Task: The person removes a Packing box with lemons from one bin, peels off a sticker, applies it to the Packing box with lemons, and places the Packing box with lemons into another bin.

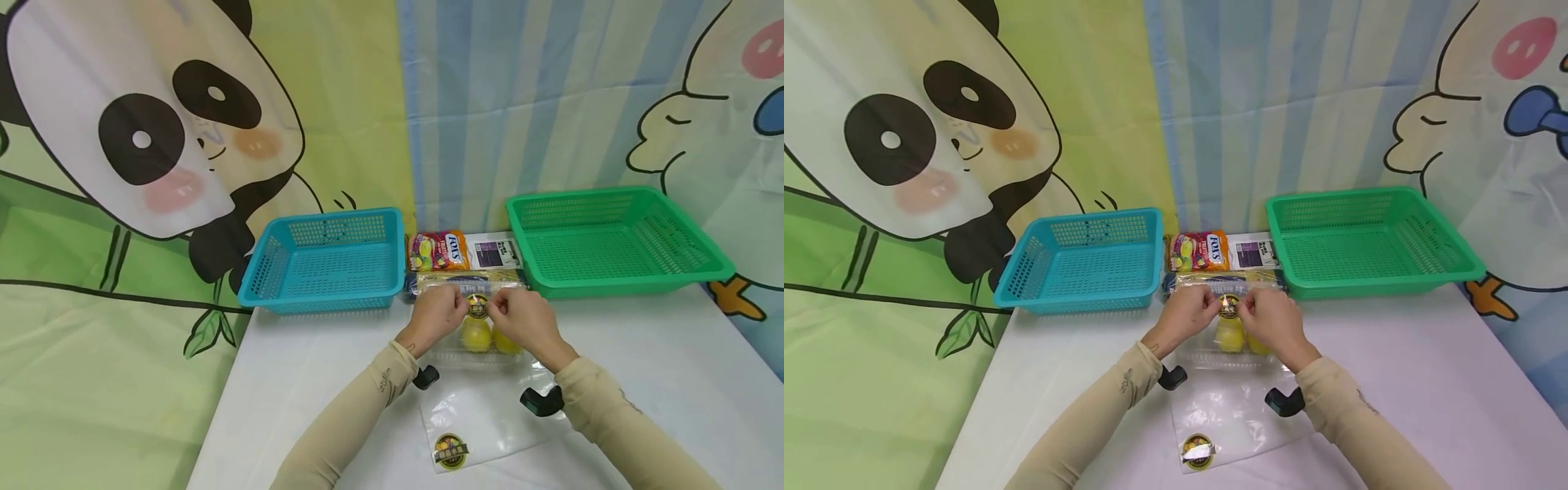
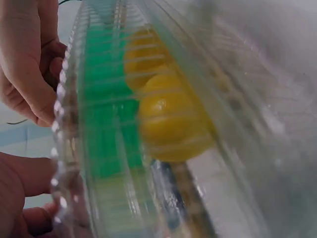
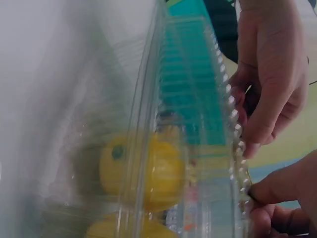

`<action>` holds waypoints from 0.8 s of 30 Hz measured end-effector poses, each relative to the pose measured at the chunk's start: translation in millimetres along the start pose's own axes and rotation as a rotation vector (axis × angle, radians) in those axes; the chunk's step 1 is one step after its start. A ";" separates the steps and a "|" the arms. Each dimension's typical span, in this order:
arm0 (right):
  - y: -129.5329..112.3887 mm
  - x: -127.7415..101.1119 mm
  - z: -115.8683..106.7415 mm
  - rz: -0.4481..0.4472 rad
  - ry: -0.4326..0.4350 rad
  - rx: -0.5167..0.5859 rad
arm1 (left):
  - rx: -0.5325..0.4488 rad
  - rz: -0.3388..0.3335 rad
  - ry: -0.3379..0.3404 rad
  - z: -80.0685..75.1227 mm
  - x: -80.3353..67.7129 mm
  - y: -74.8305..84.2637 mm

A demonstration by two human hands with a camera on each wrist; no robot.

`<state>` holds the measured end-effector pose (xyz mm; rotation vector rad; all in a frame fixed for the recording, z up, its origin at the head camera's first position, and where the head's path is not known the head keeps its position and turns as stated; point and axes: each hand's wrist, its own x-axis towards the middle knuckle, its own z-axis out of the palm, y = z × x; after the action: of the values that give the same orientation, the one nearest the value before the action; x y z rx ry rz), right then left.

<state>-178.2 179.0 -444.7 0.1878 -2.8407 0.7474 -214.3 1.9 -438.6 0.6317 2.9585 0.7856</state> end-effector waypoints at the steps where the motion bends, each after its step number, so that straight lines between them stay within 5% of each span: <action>1: -0.7 0.6 1.1 0.003 -0.011 -0.013 | 0.023 -0.004 -0.005 0.3 0.6 0.0; 12: 1.2 -1.1 3.9 -0.019 0.016 -0.098 | 0.106 -0.017 0.017 5.2 0.9 -4.2; 15: 3.4 -6.7 2.6 -0.098 0.120 -0.096 | 0.113 0.034 0.099 5.0 -6.2 -6.9; 18: 4.0 -15.8 4.3 -0.250 0.173 -0.175 | 0.229 0.156 0.149 4.4 -16.6 -7.5; 21: 4.5 -27.5 10.6 -0.367 0.109 -0.297 | 0.433 0.268 0.074 7.9 -27.2 -7.0; 24: 6.0 -37.1 17.4 -0.374 0.021 -0.368 | 0.567 0.309 -0.042 15.5 -35.3 -8.1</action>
<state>-146.0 178.2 -470.6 0.6224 -2.7390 0.1477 -183.1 -10.8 -459.0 1.1257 3.0751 -0.0936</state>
